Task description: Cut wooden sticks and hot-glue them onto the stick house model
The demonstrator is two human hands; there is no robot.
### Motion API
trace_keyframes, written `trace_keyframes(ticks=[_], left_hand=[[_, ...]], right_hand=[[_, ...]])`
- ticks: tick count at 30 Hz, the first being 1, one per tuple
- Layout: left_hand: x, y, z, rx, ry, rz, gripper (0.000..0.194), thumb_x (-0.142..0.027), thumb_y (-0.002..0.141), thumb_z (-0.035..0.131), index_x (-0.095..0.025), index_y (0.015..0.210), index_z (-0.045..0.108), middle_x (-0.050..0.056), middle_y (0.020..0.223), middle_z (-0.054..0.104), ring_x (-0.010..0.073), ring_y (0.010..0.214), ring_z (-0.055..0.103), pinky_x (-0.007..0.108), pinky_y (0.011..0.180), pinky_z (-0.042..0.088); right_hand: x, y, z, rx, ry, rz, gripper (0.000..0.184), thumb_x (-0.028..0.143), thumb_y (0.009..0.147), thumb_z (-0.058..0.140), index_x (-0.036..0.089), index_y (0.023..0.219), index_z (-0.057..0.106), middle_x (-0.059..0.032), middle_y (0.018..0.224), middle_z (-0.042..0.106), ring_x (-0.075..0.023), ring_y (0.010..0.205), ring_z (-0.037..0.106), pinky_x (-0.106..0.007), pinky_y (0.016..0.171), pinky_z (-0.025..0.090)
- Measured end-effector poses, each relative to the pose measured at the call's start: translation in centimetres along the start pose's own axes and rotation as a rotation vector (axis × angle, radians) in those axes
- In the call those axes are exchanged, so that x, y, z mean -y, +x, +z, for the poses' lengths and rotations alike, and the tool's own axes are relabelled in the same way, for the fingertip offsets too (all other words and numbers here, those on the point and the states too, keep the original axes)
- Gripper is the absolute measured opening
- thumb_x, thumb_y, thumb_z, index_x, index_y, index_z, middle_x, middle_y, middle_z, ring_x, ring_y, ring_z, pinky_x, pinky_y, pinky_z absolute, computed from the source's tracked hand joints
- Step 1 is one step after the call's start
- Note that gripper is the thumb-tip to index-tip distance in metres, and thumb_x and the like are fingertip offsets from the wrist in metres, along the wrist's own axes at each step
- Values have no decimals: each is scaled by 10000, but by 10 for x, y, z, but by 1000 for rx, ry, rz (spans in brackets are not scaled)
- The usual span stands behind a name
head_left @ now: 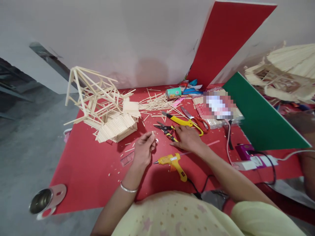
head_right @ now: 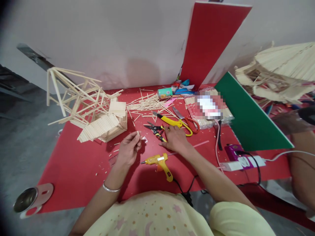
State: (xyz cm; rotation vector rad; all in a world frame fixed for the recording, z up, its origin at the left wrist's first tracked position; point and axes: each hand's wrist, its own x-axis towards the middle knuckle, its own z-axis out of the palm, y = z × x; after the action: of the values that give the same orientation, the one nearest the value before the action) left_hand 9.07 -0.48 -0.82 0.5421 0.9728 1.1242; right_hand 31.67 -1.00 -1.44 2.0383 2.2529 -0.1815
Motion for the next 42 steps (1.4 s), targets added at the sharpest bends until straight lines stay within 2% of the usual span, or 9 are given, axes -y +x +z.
trace_keyframes(ticks=[5, 9, 15, 24, 34, 36, 38, 40, 42], left_hand=[[-1, 0, 4, 4, 7, -1, 370, -347, 622, 923, -160, 882, 737, -37, 611, 603, 40, 467, 495, 142, 419, 340], [-2, 1, 8, 12, 2, 6, 371, -335, 618, 923, -150, 884, 742, -31, 636, 618, 37, 482, 501, 139, 418, 340], [0, 3, 7, 18, 0, -5, 350, -344, 657, 905, -146, 896, 744, -18, 669, 638, 34, 485, 494, 146, 422, 345], [0, 5, 7, 8, 10, 0, 389, -375, 632, 913, -140, 871, 715, -22, 654, 632, 36, 475, 490, 146, 413, 323], [4, 8, 6, 26, -9, -58, 400, -385, 633, 908, -137, 849, 681, -23, 653, 627, 38, 463, 485, 149, 407, 338], [4, 8, 6, 30, -10, -55, 405, -394, 635, 906, -139, 848, 674, -24, 654, 629, 38, 461, 484, 149, 404, 336], [4, 9, 5, 32, -8, -39, 401, -401, 645, 901, -144, 840, 662, -26, 651, 626, 41, 461, 490, 151, 406, 343], [4, 10, 3, 43, -3, -19, 389, -407, 670, 887, -147, 846, 658, -22, 659, 631, 46, 465, 501, 158, 414, 366], [4, 11, 1, 58, 3, -6, 379, -414, 695, 871, -149, 866, 661, -15, 680, 644, 50, 473, 515, 163, 418, 384]], right_hand=[[-20, 1, -10, -96, 73, 69, 562, 638, 972, 440, 226, 1295, 644, -132, 1194, 701, -296, 1099, 637, -360, 861, 460], [-42, 5, -15, -178, 33, 219, 395, 445, 990, 463, 224, 1236, 678, -115, 1146, 708, -268, 1053, 644, -332, 805, 455], [-52, 14, -10, -181, 12, 254, 401, 441, 986, 452, 202, 1200, 692, -127, 1114, 699, -276, 1030, 635, -335, 768, 449], [-33, 33, -4, -192, 19, 117, 410, 446, 976, 505, 187, 1261, 643, -157, 1212, 679, -297, 1151, 578, -358, 918, 420], [-41, 32, -6, -135, -26, 133, 464, 527, 987, 452, 186, 1226, 657, -150, 1158, 694, -291, 1075, 617, -348, 847, 438], [-44, 31, -7, -151, -29, 195, 496, 512, 1019, 363, 181, 1250, 651, -162, 1156, 692, -300, 1075, 631, -361, 845, 451], [-53, 31, -9, -125, -47, 338, 524, 458, 1036, 290, 147, 1253, 652, -205, 1144, 688, -326, 1066, 648, -393, 837, 468], [-66, 30, -11, -10, -54, 485, 519, 436, 1021, 313, 115, 1234, 660, -251, 1114, 690, -365, 1032, 672, -429, 811, 487], [-79, 28, -11, 109, -34, 533, 499, 450, 994, 381, 127, 1269, 644, -257, 1091, 703, -384, 991, 693, -452, 787, 502]])
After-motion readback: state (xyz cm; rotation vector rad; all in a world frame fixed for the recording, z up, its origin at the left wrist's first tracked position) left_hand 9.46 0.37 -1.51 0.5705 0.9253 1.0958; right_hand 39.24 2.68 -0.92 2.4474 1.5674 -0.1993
